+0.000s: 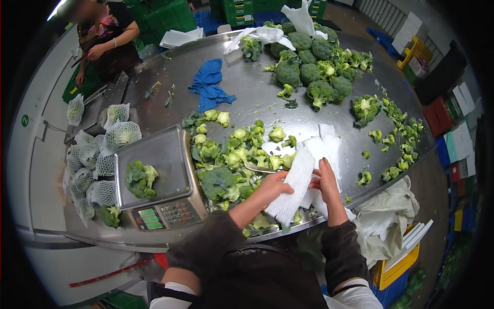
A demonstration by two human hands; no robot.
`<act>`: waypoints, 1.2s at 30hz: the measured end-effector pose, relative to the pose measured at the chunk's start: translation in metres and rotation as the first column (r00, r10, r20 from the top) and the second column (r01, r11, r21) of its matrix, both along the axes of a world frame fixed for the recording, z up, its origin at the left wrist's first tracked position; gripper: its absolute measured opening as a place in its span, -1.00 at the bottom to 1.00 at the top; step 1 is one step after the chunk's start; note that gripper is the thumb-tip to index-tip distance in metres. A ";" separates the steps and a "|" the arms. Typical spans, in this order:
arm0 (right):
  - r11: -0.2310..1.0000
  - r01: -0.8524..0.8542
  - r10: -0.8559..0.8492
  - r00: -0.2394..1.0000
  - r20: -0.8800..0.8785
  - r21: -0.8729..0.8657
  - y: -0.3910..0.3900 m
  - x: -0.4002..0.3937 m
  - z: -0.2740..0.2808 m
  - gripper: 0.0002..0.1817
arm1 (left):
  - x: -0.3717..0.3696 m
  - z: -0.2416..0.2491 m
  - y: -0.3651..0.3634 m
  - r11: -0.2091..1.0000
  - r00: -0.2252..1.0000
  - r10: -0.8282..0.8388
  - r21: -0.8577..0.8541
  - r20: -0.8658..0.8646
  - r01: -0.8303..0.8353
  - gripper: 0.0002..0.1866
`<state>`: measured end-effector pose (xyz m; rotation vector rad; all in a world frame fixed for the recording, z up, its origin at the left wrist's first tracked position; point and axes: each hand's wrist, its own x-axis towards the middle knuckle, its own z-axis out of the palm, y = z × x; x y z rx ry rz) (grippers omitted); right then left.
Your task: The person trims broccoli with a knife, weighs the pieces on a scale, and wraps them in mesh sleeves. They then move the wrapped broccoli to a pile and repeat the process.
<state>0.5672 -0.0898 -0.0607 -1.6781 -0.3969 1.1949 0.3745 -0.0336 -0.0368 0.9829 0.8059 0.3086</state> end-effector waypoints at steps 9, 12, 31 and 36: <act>0.902 -0.264 0.136 0.925 0.356 0.342 0.007 -0.031 0.047 -0.28 | -0.069 0.022 -0.015 0.999 0.993 -0.042 0.032 0.115 0.039 -0.46; 0.865 -0.447 0.402 0.889 0.220 0.229 0.016 -0.050 0.060 -0.44 | -0.078 0.014 -0.019 0.999 0.985 -0.050 0.024 0.167 0.047 -0.46; 0.888 -0.204 0.011 0.905 0.425 0.412 0.026 -0.119 0.043 -0.73 | -0.129 0.013 -0.024 0.999 0.961 0.030 -0.051 0.276 -0.017 -0.64; 0.907 0.005 -0.085 0.982 0.171 0.421 0.029 -0.113 0.035 -0.72 | -0.128 0.030 -0.017 0.936 0.929 0.203 -0.341 0.309 -0.091 -0.52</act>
